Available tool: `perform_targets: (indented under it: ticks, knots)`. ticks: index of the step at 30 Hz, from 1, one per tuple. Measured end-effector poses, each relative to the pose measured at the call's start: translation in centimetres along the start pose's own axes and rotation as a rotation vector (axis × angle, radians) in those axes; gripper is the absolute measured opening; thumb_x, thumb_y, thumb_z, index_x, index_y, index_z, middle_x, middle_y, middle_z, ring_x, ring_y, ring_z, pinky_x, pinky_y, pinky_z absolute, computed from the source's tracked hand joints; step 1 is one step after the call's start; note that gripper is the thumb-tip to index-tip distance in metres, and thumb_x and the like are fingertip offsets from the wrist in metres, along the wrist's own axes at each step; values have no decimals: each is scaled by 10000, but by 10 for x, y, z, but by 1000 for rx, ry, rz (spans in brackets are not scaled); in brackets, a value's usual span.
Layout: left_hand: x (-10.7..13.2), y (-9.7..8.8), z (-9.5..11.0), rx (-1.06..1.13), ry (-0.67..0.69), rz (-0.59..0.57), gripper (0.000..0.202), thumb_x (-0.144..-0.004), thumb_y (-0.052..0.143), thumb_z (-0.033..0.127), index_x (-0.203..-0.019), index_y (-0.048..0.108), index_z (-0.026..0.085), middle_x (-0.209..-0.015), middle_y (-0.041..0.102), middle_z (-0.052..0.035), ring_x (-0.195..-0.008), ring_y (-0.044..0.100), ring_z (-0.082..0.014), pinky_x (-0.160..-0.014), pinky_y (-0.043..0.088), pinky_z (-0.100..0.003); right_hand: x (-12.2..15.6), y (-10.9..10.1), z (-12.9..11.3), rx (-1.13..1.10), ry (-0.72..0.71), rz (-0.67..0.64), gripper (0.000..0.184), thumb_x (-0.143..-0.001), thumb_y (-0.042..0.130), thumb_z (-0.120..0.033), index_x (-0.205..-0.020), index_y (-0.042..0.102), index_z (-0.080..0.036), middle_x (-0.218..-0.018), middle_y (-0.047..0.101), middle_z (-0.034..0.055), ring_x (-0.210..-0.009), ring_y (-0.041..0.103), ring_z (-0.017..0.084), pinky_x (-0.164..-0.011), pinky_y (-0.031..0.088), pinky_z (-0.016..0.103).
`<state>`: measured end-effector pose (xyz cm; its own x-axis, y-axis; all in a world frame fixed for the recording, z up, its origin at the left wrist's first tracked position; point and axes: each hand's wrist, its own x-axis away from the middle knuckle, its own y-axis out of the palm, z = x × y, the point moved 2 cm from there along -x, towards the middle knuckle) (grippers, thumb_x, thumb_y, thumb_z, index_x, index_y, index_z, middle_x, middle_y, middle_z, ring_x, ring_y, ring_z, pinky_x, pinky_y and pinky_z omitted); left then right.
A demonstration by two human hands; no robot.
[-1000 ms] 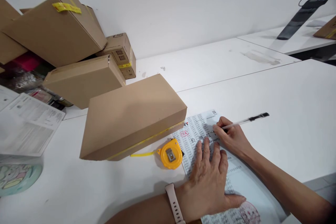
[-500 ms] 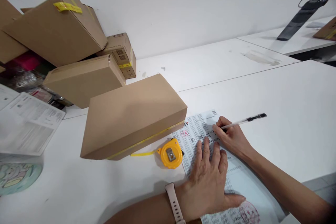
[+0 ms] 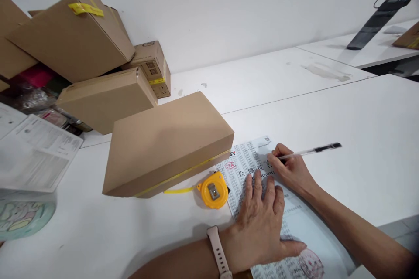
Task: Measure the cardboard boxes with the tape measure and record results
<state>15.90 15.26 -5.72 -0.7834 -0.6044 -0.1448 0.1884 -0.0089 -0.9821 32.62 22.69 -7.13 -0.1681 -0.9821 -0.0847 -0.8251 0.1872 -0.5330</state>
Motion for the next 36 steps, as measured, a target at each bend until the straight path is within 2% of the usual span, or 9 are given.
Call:
perform_targets:
  ticks: [5, 10, 13, 17, 22, 24, 27, 29, 36]
  knots:
    - [4, -8, 5, 8, 10, 15, 885, -964, 373, 720, -1485, 399, 5, -1579, 398, -263, -1521, 235, -442, -1227, 245, -557, -5, -8, 2, 186, -217, 39, 138, -936, 536, -365, -982, 622, -267, -910, 627, 50, -830, 591, 229, -680, 480, 345]
    - [35, -19, -8, 21, -159, 242, 554, -970, 575, 450, -1382, 491, 90, -1429, 565, -225, -1427, 426, -380, -1163, 368, -544, -8, -7, 8, 294, -424, 22, 353, -921, 413, -182, -1144, 669, -278, -1078, 635, 110, -1042, 610, 289, -794, 524, 418]
    - [57, -25, -34, 8, -416, 350, 517, -895, 675, 292, -1352, 484, 147, -1390, 572, -216, -1320, 513, -401, -1079, 420, -605, -10, -5, 13, 319, -405, 104, 388, -916, 410, -164, -1218, 637, -251, -1092, 666, 122, -1043, 621, 301, -791, 525, 436]
    - [68, -27, -64, 189, -709, 292, 693, -786, 777, 252, -1378, 423, 188, -1374, 566, -197, -1298, 519, -411, -1075, 396, -631, -11, -6, 13, 310, -383, 193, 325, -925, 445, -234, -1188, 634, -233, -996, 703, 108, -939, 643, 289, -711, 505, 407]
    - [68, -45, -67, 512, -744, 273, 662, -755, 775, 269, -1310, 416, 241, -1213, 648, -128, -1153, 616, -334, -988, 488, -506, 3, -15, -17, 172, -361, 328, 278, -956, 479, -384, -1089, 668, -229, -985, 701, 110, -827, 629, 252, -636, 472, 369]
    - [71, -61, -59, 736, -670, 270, 647, -783, 761, 333, -1309, 394, 260, -1134, 662, -85, -999, 654, -272, -891, 526, -437, 16, -14, -38, 33, -286, 155, 349, -975, 477, -501, -1033, 697, -236, -986, 710, 104, -817, 626, 243, -667, 484, 373]
    - [76, -86, -45, 1134, -525, 234, 635, -813, 734, 381, -1323, 372, 270, -1069, 643, -53, -848, 620, -206, -782, 512, -371, 41, -5, -73, -270, -138, -327, 587, -988, 342, -673, -950, 727, -232, -925, 717, 93, -798, 631, 232, -687, 506, 372]
    - [80, -98, -41, 1218, -491, 221, 638, -816, 728, 405, -1328, 374, 266, -1051, 622, -51, -810, 589, -190, -740, 488, -349, 55, 1, -95, -383, -106, -528, 655, -981, 297, -714, -889, 718, -221, -883, 704, 86, -772, 612, 217, -695, 504, 364]
    - [97, -122, -47, 1266, -491, 251, 611, -851, 713, 418, -1337, 371, 275, -1053, 607, -37, -806, 567, -170, -722, 454, -317, 66, 14, -138, -400, -150, -603, 508, -886, 557, -713, -779, 637, -223, -718, 581, 20, -641, 471, 155, -583, 402, 295]
